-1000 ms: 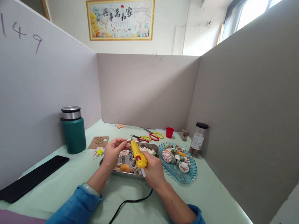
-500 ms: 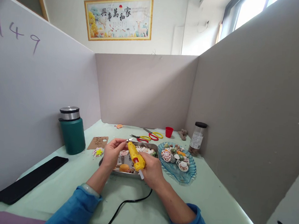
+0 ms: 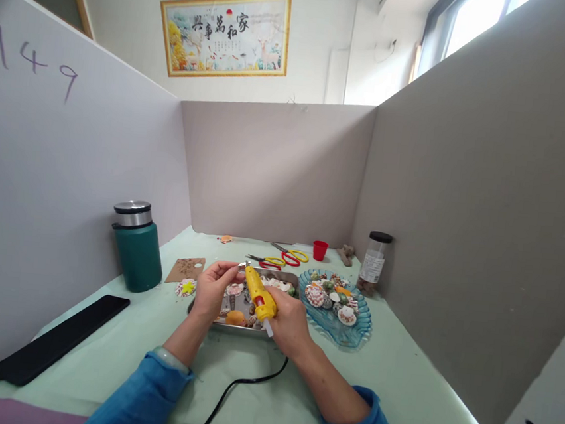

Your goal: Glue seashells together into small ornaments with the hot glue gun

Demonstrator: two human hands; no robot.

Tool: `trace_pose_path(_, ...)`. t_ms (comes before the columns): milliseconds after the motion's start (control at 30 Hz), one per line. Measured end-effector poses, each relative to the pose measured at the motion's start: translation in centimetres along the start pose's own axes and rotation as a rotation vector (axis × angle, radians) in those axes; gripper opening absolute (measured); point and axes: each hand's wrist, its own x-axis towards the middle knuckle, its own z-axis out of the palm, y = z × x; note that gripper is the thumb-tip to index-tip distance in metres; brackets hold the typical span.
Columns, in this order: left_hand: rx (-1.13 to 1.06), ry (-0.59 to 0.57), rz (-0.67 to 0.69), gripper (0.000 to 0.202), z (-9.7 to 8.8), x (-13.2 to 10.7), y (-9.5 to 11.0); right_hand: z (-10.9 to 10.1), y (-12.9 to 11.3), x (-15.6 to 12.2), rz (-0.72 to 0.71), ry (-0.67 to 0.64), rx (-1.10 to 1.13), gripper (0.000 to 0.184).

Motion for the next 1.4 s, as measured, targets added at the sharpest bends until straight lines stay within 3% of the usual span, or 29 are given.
trace_pose_path(367,-0.009,-0.014,0.01,0.023,-0.16,0.23,-0.34,0.16,0.32,-0.18,-0.035,-0.042,0.035,0.024)
trace_pose_path(767,0.003,-0.002,-0.006,0.027,-0.11,-0.01,0.16,-0.01,0.29,-0.03,0.009,0.033,-0.016,0.024)
trace_pose_path(1400,-0.005,-0.004,0.009,0.024,0.01,0.06,0.03,-0.11,-0.06,-0.05,-0.029,-0.038,0.031,0.027)
